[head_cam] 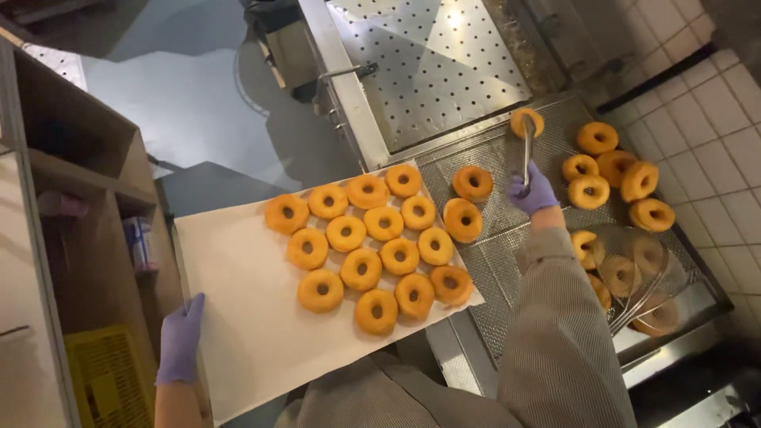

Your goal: Transfer raw donuts from a tray into a fryer and then move cooked donuts to a cooling rack.

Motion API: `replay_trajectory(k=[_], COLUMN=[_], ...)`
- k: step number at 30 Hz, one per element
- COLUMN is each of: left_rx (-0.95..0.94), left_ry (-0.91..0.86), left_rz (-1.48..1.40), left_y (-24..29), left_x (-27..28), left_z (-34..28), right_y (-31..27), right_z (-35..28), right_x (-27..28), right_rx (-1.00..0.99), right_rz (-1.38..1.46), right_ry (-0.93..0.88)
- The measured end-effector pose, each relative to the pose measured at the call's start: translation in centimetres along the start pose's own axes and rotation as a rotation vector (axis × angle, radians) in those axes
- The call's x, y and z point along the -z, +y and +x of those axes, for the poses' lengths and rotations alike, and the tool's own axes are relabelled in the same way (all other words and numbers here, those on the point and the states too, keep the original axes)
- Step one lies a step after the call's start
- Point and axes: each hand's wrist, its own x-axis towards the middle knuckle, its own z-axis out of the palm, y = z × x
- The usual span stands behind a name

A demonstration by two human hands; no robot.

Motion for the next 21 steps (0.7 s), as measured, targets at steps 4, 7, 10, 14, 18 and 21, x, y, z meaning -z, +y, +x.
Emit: replay_trajectory(k=[4,7,10,14,18,21], left_rx=[0.005,-0.068,-0.106,-0.178,-0.132,-0.215], left_ry=[-0.039,-0.018,-0.002,0.002,-0.058,-0.044], left_rz=[0.014,-0.041,-0.032,-0.183,-0.122,-0.166], left_y=[0.4,1.6,1.9,0.6,1.3,3.4], left_x=[0.4,0.0,0.0,-0.5,0.1,0.6], left_z=[-0.9,-1.6,-1.9,-1.3,-2.0,-3.4], right_y=[0.4,2.3,6.9,14.4,25.3,32.4], right_z=[-1.0,-5.9,-16.6,-29.0,-38.3,-42.5], right_x=[-0.3,-0.4,-3.4,-3.0,-6.1,-11.6], right_rx=[0.089,0.195,0.226,0.047,-0.062,-0.361], right_rz=[-0.046,-0.21,-0.393,-0.73,-0.881,-0.559], right_ry=[0.128,0.124,0.2,0.238,0.118,0.173])
